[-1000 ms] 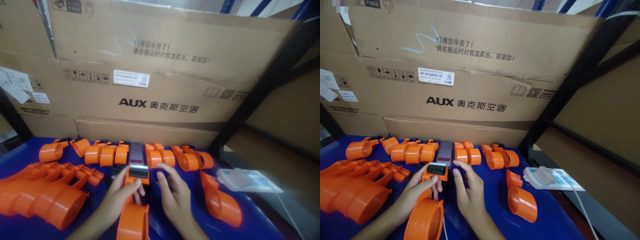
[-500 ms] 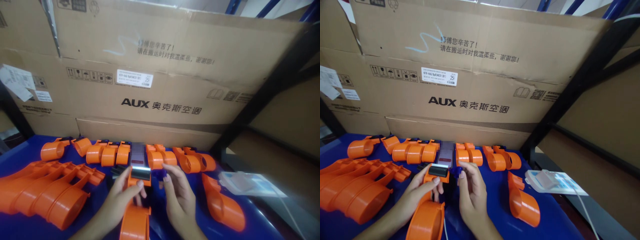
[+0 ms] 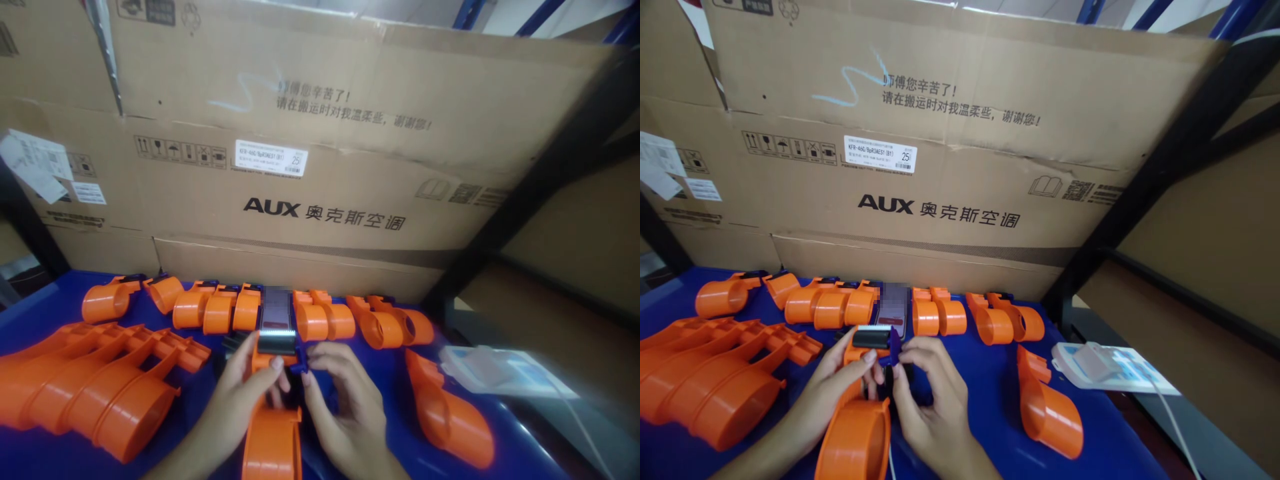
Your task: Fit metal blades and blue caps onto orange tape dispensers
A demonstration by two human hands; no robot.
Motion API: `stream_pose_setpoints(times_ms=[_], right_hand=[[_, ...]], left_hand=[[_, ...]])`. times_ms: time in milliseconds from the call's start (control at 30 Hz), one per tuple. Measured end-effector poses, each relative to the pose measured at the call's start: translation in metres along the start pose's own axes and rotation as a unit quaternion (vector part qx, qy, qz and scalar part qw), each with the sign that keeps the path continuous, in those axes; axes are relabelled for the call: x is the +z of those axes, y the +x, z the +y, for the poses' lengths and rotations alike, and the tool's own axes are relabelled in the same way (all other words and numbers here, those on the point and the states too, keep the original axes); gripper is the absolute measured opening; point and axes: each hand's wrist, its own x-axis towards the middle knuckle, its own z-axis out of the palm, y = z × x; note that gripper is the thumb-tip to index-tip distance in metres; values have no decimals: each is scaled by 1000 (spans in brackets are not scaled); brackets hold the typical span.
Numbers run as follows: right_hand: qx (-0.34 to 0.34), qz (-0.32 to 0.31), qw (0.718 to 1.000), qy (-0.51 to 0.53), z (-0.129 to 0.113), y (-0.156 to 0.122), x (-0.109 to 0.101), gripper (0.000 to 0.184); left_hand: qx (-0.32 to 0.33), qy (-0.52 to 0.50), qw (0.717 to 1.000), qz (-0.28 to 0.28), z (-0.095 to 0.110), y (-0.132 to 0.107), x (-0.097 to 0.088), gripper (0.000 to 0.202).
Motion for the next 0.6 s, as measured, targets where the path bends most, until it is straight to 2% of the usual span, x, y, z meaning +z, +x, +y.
stream_pose_setpoints(times_ms=[133,300,600], right_hand=[[-32,-6,999,-22,-5,5,-1,20],[-41,-18,998,-41,-8,7,-3,18],[-39,-46,998,18,-5,9,-7,19]], left_hand=[[2,2,1000,-8,-1,0,-1,24],[-3,9,1000,-8,-2,-1,-1,24],[-33,29,999,-32,-3,-1,-3,33]])
